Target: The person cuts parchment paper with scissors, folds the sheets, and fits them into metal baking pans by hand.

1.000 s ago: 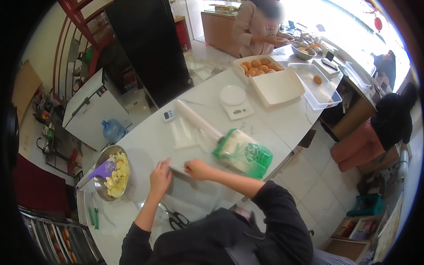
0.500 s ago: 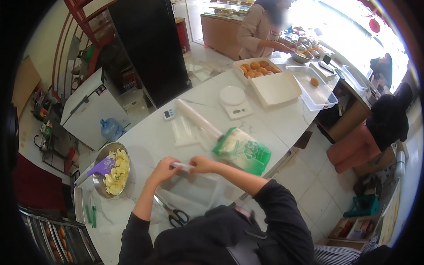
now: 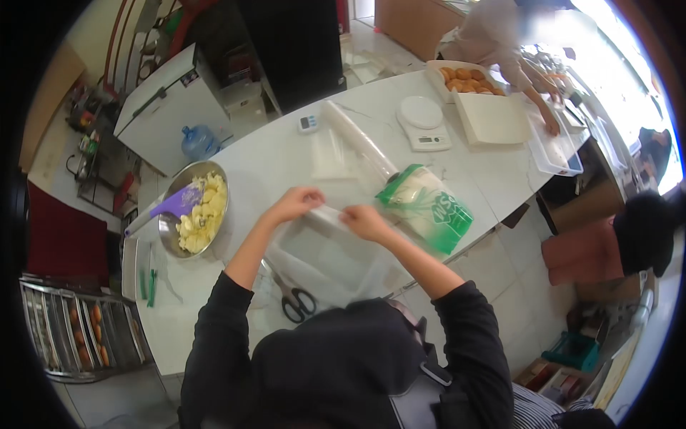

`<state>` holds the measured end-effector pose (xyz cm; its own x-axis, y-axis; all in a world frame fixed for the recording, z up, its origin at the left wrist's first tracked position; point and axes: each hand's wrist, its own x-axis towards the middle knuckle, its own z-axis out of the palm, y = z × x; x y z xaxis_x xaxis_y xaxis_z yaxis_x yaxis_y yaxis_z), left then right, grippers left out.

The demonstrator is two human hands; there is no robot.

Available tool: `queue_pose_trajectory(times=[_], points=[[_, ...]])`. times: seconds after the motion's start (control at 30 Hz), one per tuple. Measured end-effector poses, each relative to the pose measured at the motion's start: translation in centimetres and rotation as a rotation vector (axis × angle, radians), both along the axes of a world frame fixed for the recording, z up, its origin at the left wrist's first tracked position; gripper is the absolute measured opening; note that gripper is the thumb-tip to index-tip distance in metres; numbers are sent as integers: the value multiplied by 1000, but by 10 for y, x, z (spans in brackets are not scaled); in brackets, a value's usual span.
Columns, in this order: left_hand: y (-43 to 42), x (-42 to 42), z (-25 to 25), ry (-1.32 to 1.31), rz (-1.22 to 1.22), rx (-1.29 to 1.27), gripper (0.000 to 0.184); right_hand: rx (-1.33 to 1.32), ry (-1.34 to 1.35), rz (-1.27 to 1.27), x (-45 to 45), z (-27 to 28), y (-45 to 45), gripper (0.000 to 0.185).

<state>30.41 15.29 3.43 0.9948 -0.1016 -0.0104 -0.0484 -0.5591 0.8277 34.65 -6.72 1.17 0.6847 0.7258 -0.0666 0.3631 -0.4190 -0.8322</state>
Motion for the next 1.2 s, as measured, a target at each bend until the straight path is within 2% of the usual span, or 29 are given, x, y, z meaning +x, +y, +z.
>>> queue_pose_trajectory(times=[0.03,0.13,0.23,0.27,0.37,0.4,0.47,0.57,0.67,0.77,0.97,1.07,1.2], points=[[-3,-2,0,-71,21,4,14,-32,-30,-20,-6,7,-1,25],[-10,-16,26,-759,-112,341,13,-27,-125,-89,-12,7,1,24],[-6,-24,12,-616,-315,330,12,-89,-128,-132,-17,22,3,22],[-6,-27,8,-575,-299,319,11,-133,-111,-139,-20,28,4,21],[-6,-26,8,-503,-256,303,10,33,-754,-223,-21,16,23,16],[-6,-24,6,-499,-248,303,10,-110,-775,-153,-24,19,32,15],[-4,-26,2,-478,-207,318,9,-398,-794,-14,-35,30,51,12],[7,-29,-2,-447,-116,338,9,-463,-663,34,-45,45,55,10],[10,-37,-1,-423,-64,300,10,-382,-863,-1,-48,30,58,8],[12,-37,-1,-417,-57,293,10,-325,-929,11,-41,23,63,7],[14,-38,2,-387,-45,282,11,-262,-824,49,-32,23,18,7],[14,-39,2,-376,-6,283,10,-336,-843,-25,-24,19,-20,6],[8,-44,3,-380,53,232,9,-315,-662,-77,-22,31,-32,13]])
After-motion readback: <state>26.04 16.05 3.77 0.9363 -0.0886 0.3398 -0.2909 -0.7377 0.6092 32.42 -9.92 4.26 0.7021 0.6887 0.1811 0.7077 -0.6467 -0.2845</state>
